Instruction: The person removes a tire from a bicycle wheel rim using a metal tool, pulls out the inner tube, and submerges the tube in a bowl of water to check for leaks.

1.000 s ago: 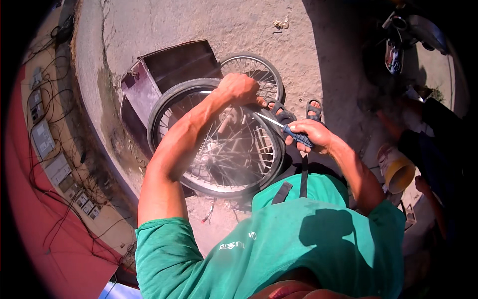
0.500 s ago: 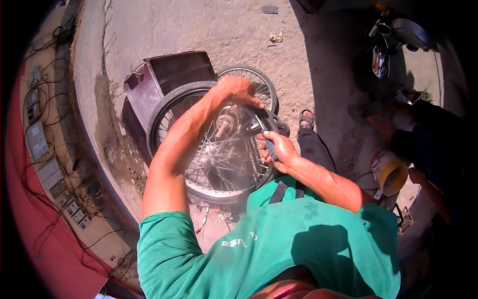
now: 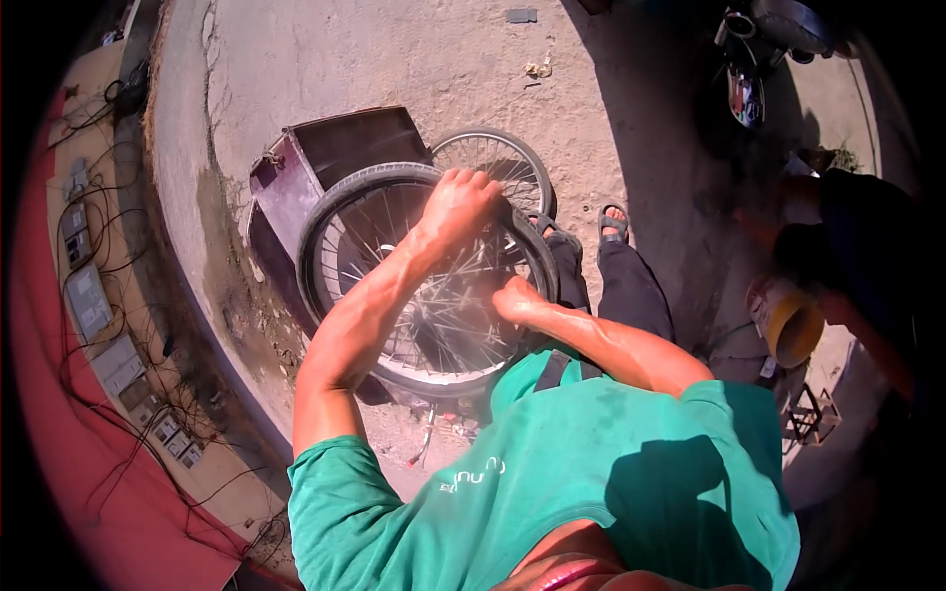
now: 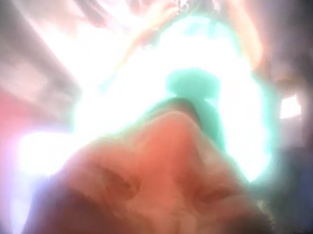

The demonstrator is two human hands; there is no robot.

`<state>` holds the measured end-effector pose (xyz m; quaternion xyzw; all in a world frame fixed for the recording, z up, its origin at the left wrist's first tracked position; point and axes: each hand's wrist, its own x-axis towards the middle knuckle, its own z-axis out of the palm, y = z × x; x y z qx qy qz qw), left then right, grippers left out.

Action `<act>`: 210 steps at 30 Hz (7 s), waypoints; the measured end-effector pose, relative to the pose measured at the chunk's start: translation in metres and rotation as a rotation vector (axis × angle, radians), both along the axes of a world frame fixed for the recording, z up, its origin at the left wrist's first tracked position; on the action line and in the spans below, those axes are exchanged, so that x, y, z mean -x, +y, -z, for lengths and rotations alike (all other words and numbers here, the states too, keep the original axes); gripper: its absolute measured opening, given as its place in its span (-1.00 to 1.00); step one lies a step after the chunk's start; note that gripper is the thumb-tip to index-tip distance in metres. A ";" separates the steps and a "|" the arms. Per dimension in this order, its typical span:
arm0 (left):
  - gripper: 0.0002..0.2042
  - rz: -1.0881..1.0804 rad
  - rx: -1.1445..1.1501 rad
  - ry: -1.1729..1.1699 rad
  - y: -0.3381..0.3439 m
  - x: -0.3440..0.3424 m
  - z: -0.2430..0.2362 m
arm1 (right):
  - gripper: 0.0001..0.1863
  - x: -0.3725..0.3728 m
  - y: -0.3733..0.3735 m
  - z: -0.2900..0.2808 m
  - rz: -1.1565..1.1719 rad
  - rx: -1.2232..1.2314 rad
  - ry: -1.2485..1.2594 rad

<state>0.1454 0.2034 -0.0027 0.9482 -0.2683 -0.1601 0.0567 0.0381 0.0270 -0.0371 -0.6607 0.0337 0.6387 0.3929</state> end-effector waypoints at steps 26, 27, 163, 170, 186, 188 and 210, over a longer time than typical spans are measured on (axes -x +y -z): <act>-0.48 -1.222 0.548 0.481 -0.122 0.321 0.002 | -0.54 -0.045 -0.066 0.091 0.725 -0.320 0.424; -0.48 -1.260 0.552 0.445 -0.127 0.319 0.002 | -0.55 -0.047 -0.065 0.086 0.721 -0.296 0.414; -0.41 -1.609 1.011 0.917 -0.098 0.321 0.038 | -0.75 -0.091 -0.177 -0.005 0.652 -0.428 0.464; -0.59 -1.768 0.778 0.521 -0.102 0.313 0.011 | -0.80 -0.096 -0.195 0.013 0.625 -0.472 0.489; -0.65 -0.989 0.885 -0.028 -0.114 0.123 -0.383 | -0.52 -0.090 -0.161 -0.018 0.510 -0.435 0.432; -0.66 -1.012 0.540 -0.162 -0.090 0.125 -0.354 | -0.51 -0.093 -0.160 -0.017 0.500 -0.503 0.417; -0.86 -1.880 1.827 -0.756 -0.078 0.388 -0.096 | -0.58 -0.033 -0.295 0.044 0.465 -0.345 0.085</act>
